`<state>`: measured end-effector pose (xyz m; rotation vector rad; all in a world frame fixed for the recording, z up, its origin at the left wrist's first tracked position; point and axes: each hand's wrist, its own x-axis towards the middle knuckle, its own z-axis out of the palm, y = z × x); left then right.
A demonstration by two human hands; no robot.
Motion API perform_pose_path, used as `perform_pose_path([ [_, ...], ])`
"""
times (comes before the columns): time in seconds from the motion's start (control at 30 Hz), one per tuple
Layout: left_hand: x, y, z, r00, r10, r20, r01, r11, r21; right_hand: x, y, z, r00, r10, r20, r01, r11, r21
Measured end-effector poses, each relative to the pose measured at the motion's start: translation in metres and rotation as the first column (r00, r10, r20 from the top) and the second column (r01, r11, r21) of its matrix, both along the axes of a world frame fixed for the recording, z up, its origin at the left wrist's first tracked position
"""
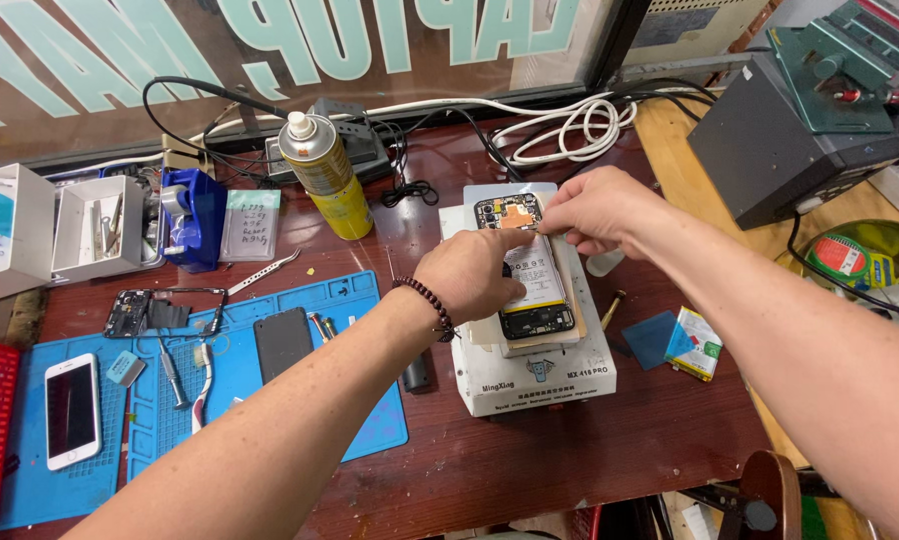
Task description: The person removes the old battery from a disassembled smartphone, retrieves a new battery from a storage basket, and installs it into the phone. The person handles the phone, battery, and packaging while working at a repair bench.
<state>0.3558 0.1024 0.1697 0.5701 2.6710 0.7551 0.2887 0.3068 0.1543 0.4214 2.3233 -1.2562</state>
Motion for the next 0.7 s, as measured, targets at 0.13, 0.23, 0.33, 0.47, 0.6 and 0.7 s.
perform_pose_path([
  [0.13,-0.002,0.0,-0.002,0.999,0.006,0.039,-0.006,1.0,0.0,-0.015,-0.003,0.004,0.992,0.062,0.109,-0.071,0.994,0.077],
  [0.23,-0.004,-0.001,-0.005,0.999,0.009,0.049,-0.01,0.999,0.035,-0.021,-0.004,0.003,0.986,0.077,0.147,-0.094,0.99,0.107],
  [0.33,-0.004,-0.002,-0.007,0.998,0.011,0.063,-0.013,0.999,0.04,-0.024,-0.005,0.001,0.985,0.079,0.156,-0.093,0.992,0.085],
  [0.47,-0.005,-0.003,-0.008,0.999,0.008,0.045,-0.01,0.999,0.051,-0.022,-0.004,-0.003,0.989,0.086,0.121,-0.094,0.994,0.061],
  [0.6,-0.006,-0.002,-0.007,0.995,0.032,0.098,-0.038,0.998,0.054,-0.01,0.006,-0.001,0.993,0.1,-0.069,-0.1,0.995,0.003],
  [0.7,-0.006,-0.003,-0.006,0.997,0.019,0.07,-0.024,0.997,0.077,0.002,0.007,0.002,0.951,0.204,-0.231,-0.196,0.979,0.056],
])
